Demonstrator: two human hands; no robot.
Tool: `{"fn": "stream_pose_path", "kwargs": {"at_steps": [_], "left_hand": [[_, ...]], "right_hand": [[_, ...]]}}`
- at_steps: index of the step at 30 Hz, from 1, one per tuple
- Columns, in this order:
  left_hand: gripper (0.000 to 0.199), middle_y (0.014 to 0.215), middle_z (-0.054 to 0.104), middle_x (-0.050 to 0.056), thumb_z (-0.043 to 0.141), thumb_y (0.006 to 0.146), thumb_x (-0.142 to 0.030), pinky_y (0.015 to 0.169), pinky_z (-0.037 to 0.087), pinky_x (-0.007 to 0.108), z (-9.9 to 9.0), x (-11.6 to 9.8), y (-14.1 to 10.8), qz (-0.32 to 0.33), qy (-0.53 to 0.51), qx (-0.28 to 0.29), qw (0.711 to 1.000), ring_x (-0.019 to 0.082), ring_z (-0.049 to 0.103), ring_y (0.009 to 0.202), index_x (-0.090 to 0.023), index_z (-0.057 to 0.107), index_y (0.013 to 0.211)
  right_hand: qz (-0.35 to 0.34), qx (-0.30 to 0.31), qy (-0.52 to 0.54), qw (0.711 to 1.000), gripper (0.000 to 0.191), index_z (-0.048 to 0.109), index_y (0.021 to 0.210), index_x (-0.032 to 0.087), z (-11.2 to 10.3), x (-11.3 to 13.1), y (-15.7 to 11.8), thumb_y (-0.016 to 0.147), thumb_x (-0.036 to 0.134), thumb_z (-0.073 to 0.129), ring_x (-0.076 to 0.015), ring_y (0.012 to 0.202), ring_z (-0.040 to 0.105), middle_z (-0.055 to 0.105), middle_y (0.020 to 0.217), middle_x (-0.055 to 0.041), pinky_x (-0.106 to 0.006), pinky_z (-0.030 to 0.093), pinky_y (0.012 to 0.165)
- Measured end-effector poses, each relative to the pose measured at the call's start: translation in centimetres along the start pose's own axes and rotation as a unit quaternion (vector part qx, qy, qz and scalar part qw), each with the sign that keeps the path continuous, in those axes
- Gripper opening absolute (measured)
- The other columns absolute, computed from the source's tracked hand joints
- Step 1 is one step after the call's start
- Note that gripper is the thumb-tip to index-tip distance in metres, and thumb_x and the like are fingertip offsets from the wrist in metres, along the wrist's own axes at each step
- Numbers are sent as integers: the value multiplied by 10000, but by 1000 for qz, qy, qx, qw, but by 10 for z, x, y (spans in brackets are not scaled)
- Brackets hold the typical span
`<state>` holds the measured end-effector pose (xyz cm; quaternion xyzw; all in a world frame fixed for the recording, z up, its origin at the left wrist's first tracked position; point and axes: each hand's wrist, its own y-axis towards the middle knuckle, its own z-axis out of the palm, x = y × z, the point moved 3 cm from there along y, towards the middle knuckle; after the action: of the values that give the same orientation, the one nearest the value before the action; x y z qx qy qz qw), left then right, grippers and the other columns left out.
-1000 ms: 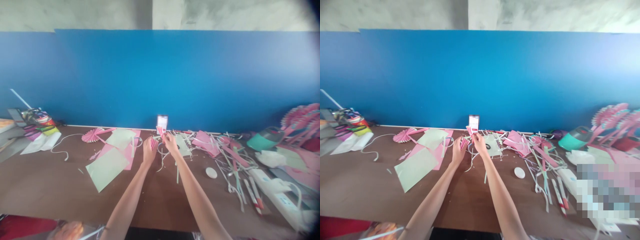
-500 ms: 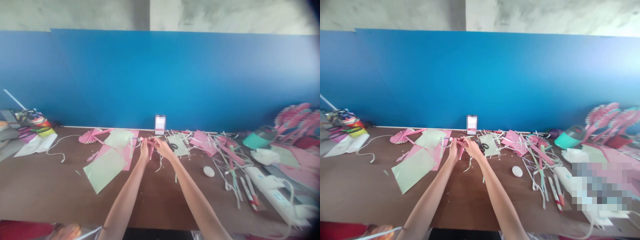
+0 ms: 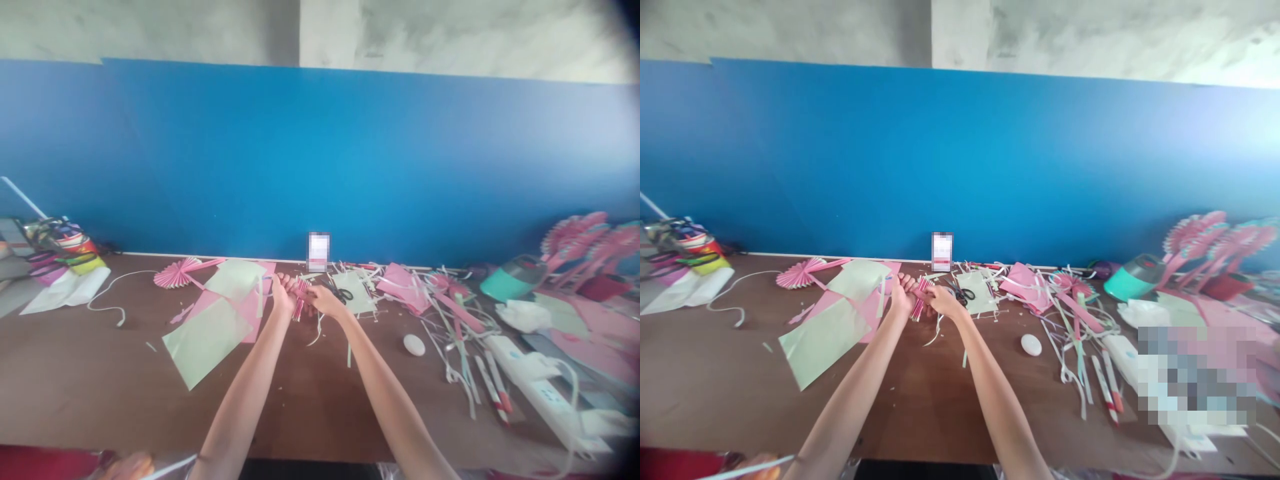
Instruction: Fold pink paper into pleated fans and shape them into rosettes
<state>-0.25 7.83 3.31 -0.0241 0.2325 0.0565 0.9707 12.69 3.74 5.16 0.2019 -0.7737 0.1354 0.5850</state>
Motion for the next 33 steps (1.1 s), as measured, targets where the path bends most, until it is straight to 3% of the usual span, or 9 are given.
{"fn": "stream_pose_path", "kwargs": {"at_steps": [4, 11, 16, 19, 23, 28, 31, 33], "left_hand": [[431, 483, 212, -80, 557, 872, -497, 380, 162, 235, 15, -7, 8, 3, -1, 20, 1000, 65, 174, 380, -204, 348, 636], [426, 505, 212, -78, 532, 863, -556, 382, 162, 235, 39, -18, 10, 41, 6, 52, 998, 64, 156, 391, -208, 373, 675], [461, 512, 170, -80, 533, 827, -608, 377, 138, 234, 53, -27, 4, 57, 32, 84, 994, 65, 123, 392, -207, 364, 676], [471, 523, 180, -77, 523, 812, -634, 379, 131, 234, 60, -29, 1, 54, 53, 104, 992, 63, 131, 398, -205, 377, 681], [482, 529, 161, -75, 508, 809, -646, 380, 112, 234, 65, -29, 2, 58, 52, 114, 990, 63, 112, 400, -205, 370, 675], [505, 522, 173, -72, 492, 811, -661, 382, 140, 230, 67, -30, 1, 63, 84, 104, 989, 63, 137, 402, -204, 345, 658], [462, 514, 243, -71, 515, 823, -629, 394, 215, 217, 70, -29, -2, 59, 93, 114, 987, 60, 214, 396, -202, 407, 684], [397, 537, 367, -57, 548, 830, -588, 428, 302, 208, 72, -29, -3, 59, 97, 119, 986, 65, 344, 424, -202, 488, 760]], "right_hand": [[-12, 3, 37, 999, 422, 626, 758, 174, -3, 6, 3, 766, 596, 631, -174, 564, 652, 678, 630, -27, -269, 506, 530], [-52, -56, 17, 997, 377, 667, 790, 158, -16, 27, 1, 735, 530, 693, -195, 629, 666, 699, 694, -53, -319, 551, 624], [-25, 33, 45, 998, 383, 651, 848, 176, -17, 38, -3, 782, 553, 632, -196, 680, 691, 708, 833, -60, -293, 545, 599], [-7, 50, 58, 997, 413, 618, 812, 169, -16, 40, 0, 784, 581, 619, -186, 641, 691, 700, 769, -54, -276, 537, 579], [-17, 56, -9, 998, 421, 578, 709, 182, -16, 45, 3, 806, 591, 592, -189, 613, 678, 698, 697, -48, -275, 507, 576], [-54, -3, -159, 986, 429, 557, 612, 209, -18, 53, 4, 864, 555, 535, -177, 540, 622, 672, 607, -20, -272, 427, 565], [-67, -26, -194, 978, 422, 551, 588, 216, -18, 55, 2, 892, 506, 509, -173, 515, 597, 642, 549, -14, -273, 401, 563], [-75, -34, -190, 978, 399, 554, 608, 215, -20, 57, 1, 919, 452, 477, -169, 519, 596, 640, 552, -12, -273, 404, 577]]}}
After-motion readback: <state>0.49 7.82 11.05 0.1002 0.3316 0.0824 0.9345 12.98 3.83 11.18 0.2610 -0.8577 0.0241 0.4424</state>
